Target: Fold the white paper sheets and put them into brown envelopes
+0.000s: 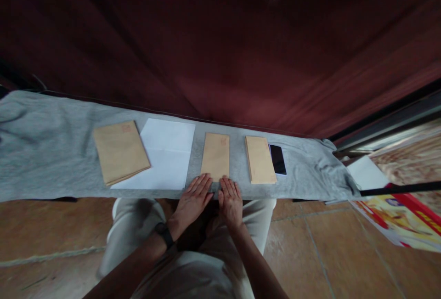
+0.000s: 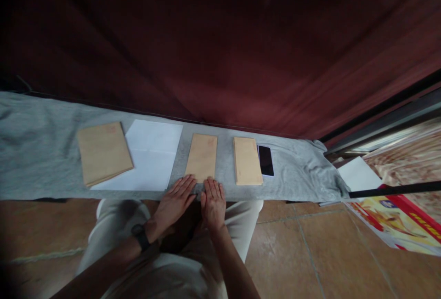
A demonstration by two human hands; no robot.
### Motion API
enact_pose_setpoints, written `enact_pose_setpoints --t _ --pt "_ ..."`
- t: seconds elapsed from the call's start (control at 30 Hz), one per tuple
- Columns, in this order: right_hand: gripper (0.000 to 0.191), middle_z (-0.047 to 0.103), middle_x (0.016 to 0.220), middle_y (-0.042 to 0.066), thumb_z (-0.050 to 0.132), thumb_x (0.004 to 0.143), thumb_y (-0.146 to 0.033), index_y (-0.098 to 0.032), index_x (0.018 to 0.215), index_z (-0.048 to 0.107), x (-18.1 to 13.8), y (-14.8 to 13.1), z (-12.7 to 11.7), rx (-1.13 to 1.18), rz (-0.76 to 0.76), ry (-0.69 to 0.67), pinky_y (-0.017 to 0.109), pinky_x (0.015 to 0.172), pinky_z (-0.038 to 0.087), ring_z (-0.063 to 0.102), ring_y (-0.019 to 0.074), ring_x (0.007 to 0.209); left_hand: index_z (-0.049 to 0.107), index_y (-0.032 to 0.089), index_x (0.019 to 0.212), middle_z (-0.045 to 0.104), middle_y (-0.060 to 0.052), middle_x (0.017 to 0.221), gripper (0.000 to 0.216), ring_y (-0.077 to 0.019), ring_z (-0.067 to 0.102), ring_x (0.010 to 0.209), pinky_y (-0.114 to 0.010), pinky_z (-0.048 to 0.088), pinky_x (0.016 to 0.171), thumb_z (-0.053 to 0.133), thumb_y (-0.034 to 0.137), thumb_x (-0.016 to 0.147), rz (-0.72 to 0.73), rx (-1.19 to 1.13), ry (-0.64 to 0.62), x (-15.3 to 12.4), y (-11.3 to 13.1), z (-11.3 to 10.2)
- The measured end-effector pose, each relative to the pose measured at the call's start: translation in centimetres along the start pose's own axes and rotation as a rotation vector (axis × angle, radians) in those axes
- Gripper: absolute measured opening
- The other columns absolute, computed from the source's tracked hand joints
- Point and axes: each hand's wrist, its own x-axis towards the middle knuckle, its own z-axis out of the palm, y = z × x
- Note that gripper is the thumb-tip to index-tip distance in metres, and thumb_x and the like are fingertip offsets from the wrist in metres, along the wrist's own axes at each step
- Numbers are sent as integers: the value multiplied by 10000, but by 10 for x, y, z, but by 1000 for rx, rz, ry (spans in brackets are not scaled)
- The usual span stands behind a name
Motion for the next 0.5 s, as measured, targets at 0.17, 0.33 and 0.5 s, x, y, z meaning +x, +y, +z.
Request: enact_pose_setpoints --t 0.17,0.33,0.5 --pt "443 540 1494 107 372 1064 -236 -170 1487 484 -1 2 -1 5 7 -3 476 1204 305 472 236 1411 431 106 1507 457 -170 1547 551 -279 404 1461 -491 333 1230 433 336 1006 -50 32 9 -2 6 -1" --pt "425 586 1448 120 371 1057 -224 -161 1442 540 0 1 1 12 17 12 493 1210 294 486 234 1399 355 129 1555 462 -135 1554 581 -249 398 1466 -464 309 1244 377 226 983 -1 -2 -25 13 26 5" --pt "432 588 1446 117 364 1057 -220 -161 1451 530 0 1 0 11 17 3 484 1209 303 500 232 1387 384 132 1542 492 -132 1535 577 -243 411 1459 -451 321 1236 372 197 968 25 2 -34 21 30 8"
